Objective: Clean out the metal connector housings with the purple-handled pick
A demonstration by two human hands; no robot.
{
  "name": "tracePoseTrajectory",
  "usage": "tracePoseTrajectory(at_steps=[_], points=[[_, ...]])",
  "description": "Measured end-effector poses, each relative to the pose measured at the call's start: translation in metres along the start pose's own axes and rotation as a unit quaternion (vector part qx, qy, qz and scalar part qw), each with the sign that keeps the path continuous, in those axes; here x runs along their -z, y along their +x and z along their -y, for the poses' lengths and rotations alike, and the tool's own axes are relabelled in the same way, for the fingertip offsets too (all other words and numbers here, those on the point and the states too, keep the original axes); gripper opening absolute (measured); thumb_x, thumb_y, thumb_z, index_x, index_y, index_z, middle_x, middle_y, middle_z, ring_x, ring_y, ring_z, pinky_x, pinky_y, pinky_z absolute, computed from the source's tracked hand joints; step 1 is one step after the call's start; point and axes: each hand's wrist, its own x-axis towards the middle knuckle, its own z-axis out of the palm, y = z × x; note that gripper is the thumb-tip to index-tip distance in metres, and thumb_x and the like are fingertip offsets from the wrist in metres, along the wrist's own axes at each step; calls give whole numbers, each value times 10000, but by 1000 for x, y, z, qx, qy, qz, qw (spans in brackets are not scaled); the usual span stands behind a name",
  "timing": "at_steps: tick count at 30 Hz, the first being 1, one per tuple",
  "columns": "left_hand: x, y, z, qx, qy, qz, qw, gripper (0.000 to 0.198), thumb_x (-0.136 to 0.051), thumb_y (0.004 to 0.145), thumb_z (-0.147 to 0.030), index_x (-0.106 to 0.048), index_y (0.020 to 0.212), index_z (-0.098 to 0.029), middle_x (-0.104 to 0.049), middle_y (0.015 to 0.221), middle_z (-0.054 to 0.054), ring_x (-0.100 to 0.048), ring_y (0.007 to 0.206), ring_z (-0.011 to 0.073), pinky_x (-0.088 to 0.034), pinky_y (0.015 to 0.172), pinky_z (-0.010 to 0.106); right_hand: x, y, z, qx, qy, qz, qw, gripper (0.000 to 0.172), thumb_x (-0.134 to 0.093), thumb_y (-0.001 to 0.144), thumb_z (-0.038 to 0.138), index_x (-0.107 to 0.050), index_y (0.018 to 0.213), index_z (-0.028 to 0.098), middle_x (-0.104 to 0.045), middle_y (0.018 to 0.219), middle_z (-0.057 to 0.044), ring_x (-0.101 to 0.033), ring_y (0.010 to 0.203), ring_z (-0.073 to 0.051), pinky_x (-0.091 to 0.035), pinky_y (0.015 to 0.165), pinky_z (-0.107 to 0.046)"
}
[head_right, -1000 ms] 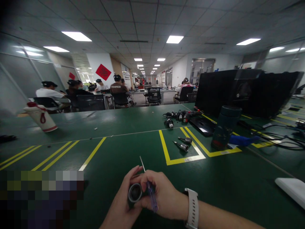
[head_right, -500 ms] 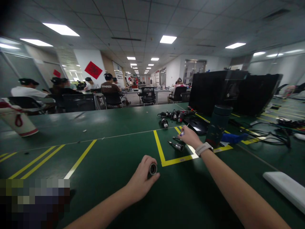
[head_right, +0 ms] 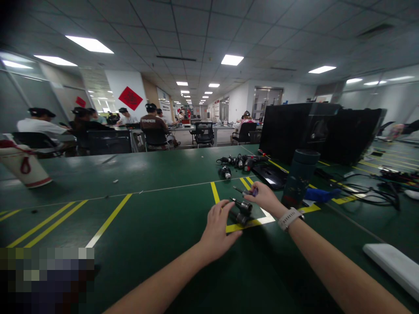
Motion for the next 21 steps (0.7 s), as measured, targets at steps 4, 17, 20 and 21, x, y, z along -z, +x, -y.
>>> tracePoseTrajectory(at_steps=[4,17,20,21], points=[[28,-35,0,-13,24,-65,997,642,-572,792,-146,-316,1377,-204,-327,1463,124,-248,1364,304,-199,1109,545,-17,-46,47,77,107,76,988,229,-702,773,289,-521,836,163,-599,815,-6,-575,734,-161,-474,646,-294],[86,-131,43,155,-171,-90,969,154,-567,821,-135,-589,944,-225,-660,902,19,-636,853,200,-524,762,324,-53,-118,109,143,430,243,858,379,-379,957,473,-607,915,173,-630,789,-40,-600,754,-173,-472,698,-334],[88,-129,40,159,-198,-99,962,174,-568,813,-116,-593,941,-231,-653,900,10,-627,859,196,-517,765,317,-54,-123,105,152,440,210,860,344,-422,952,403,-663,878,169,-597,713,-24,-560,685,-155,-442,636,-299],[87,-128,40,159,-200,-100,962,178,-568,811,-114,-593,941,-232,-652,902,10,-625,861,196,-515,766,317,-55,-124,105,146,458,216,850,292,-453,939,368,-657,867,171,-596,708,-19,-560,676,-151,-440,628,-293]])
